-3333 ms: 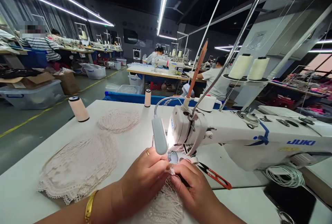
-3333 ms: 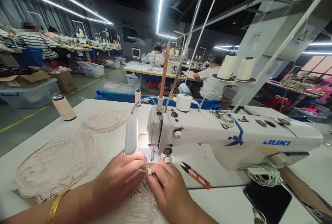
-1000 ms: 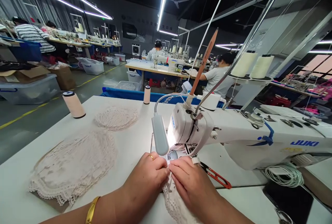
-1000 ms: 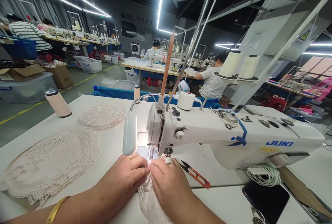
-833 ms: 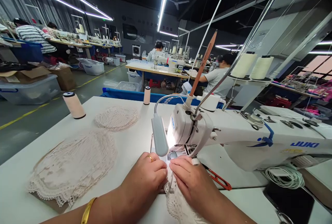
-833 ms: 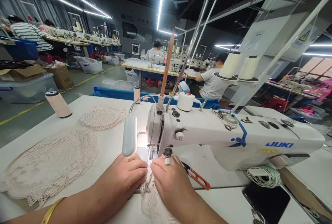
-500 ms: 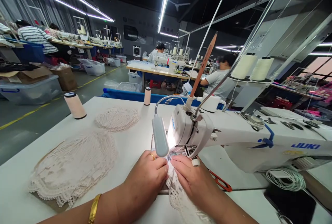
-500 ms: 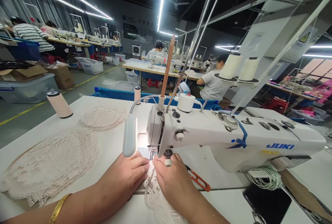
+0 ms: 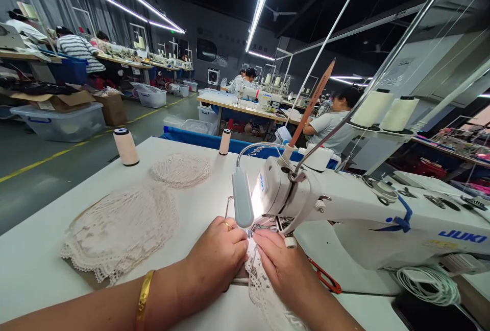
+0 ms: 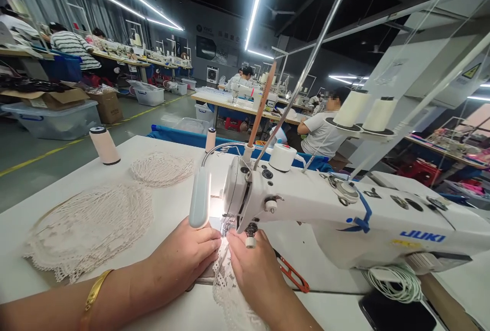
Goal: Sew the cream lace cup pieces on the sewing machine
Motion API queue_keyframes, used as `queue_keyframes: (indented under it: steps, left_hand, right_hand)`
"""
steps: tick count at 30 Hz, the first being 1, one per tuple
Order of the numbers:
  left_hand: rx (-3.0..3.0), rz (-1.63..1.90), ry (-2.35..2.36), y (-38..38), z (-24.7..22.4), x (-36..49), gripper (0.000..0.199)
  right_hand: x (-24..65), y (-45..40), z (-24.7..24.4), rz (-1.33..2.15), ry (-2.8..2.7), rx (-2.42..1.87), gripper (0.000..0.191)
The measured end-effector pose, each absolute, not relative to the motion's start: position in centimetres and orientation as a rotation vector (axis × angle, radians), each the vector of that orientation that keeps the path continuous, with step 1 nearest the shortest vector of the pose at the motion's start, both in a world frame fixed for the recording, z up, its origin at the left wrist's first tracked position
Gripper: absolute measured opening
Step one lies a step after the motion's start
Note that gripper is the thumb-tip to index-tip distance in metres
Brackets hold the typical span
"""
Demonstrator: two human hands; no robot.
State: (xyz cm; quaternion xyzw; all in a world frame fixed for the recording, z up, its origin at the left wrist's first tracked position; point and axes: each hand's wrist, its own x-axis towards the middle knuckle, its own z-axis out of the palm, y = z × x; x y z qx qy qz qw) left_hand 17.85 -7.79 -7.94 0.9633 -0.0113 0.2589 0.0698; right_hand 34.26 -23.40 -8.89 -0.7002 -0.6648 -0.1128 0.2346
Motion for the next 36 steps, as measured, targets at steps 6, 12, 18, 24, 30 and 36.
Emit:
queue_keyframes:
  steps: [6, 12, 18, 24, 30, 36]
  left_hand:
    - [2.844, 0.713, -0.029, -7.5, -7.4, 17.8, 0.019]
    - [2.715, 0.57, -0.014, -6.9, -6.6, 17.7, 0.02]
    - [2.643, 0.516, 0.077, -6.6, -6.1, 18.4, 0.012]
    - [2.611, 0.611, 0.003, -6.4, -6.5, 19.0, 0.017]
    - [2.685, 0.693, -0.18, -6.8, -6.7, 17.6, 0.021]
    - [2.722, 0.687, -0.254, -7.2, -7.2, 16.8, 0.019]
  right_hand:
    - [33.9, -24.6, -8.1, -0.254, -1.902, -1.839, 0.024]
    - [33.2, -24.9, -7.8, -0.183, -1.911, -1.809, 0.013]
    - [33.6, -24.2, -7.9, -0.151, -1.61, -1.876, 0.02]
    - [33.4, -24.1, -8.1, -0.133, -1.584, -1.929, 0.02]
    - [33.4, -25.0, -6.9, 0.003, -1.952, -1.808, 0.019]
    - [33.1, -25.7, -5.9, 0.019, -2.024, -1.831, 0.006]
